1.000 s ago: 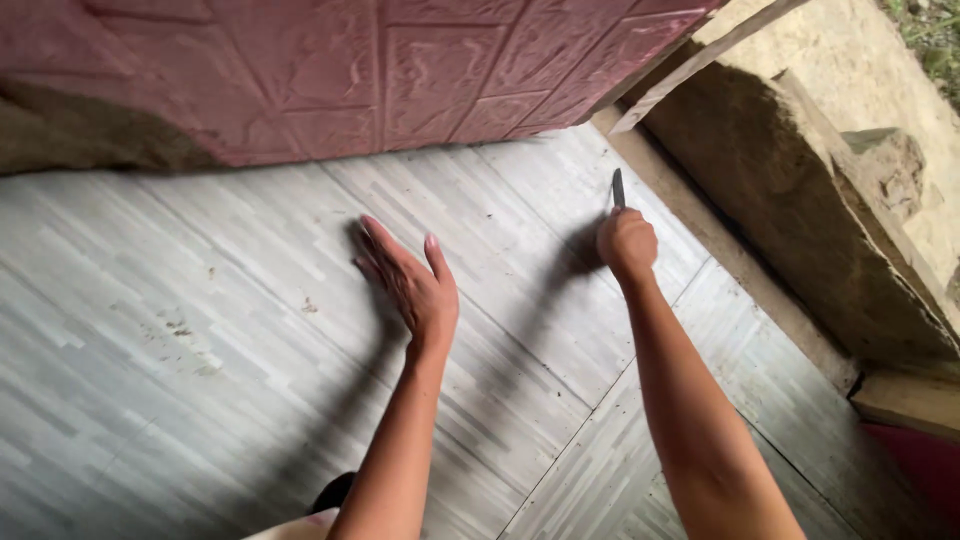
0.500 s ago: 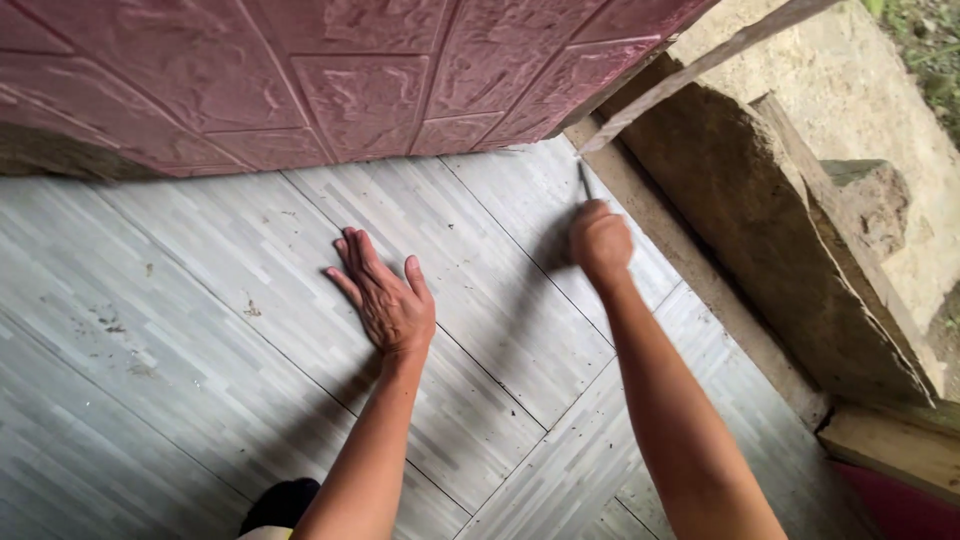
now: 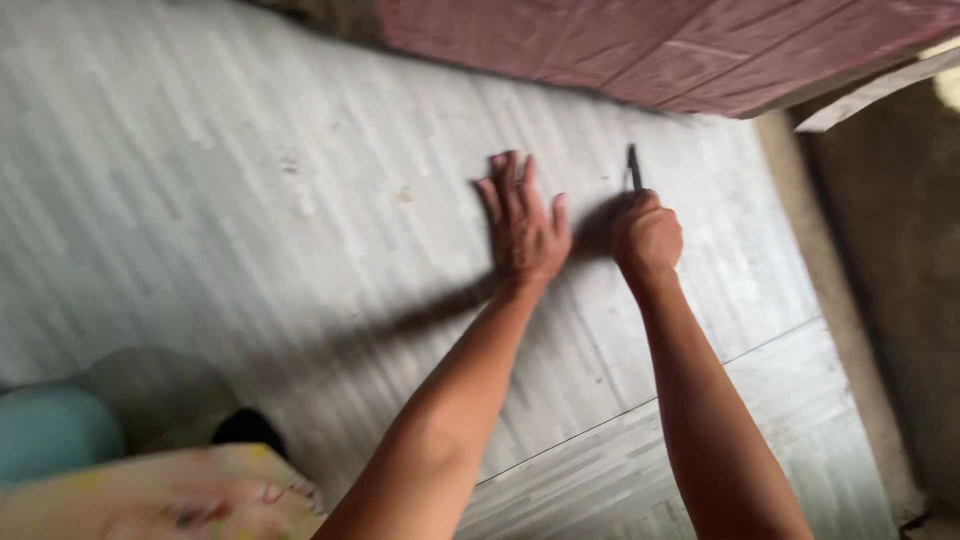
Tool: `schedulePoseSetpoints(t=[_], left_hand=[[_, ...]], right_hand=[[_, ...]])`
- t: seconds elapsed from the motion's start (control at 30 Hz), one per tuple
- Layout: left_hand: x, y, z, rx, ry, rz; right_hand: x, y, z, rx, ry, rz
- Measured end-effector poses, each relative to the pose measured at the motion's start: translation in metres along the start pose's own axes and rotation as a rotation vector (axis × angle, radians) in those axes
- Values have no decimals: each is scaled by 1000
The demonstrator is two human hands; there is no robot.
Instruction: Scraping debris from floor grout and edges using a knife then mopping the surface.
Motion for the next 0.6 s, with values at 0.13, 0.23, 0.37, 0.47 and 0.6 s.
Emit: schedulePoseSetpoints(t=[0.13,0.23,0.37,0.47,0.6], left_hand=[[37,-47,-6,5,-22,150],[92,-116,-7,-10,-67,332],[173,-209,-4,-138,-484,-71],[189,-242,-7,-78,-518,-329],[191,-240,-8,194,-633,-455]], right_hand=[[84,3,55,85,-167,37],[121,-3,79,168,-261,39],[121,18,107,68,-75,95],[165,14,141,85,-90,83],[226,-10,152,308,-227,95]])
Point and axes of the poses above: each hand's wrist, its own z-axis away from the middle knuckle, its own y-axis out of the palm, x = y × z, the point moved 5 cm from there along -z, towards the middle knuckle, and after that the axes turned 11 degrees about -x, right-handed, at the moved point
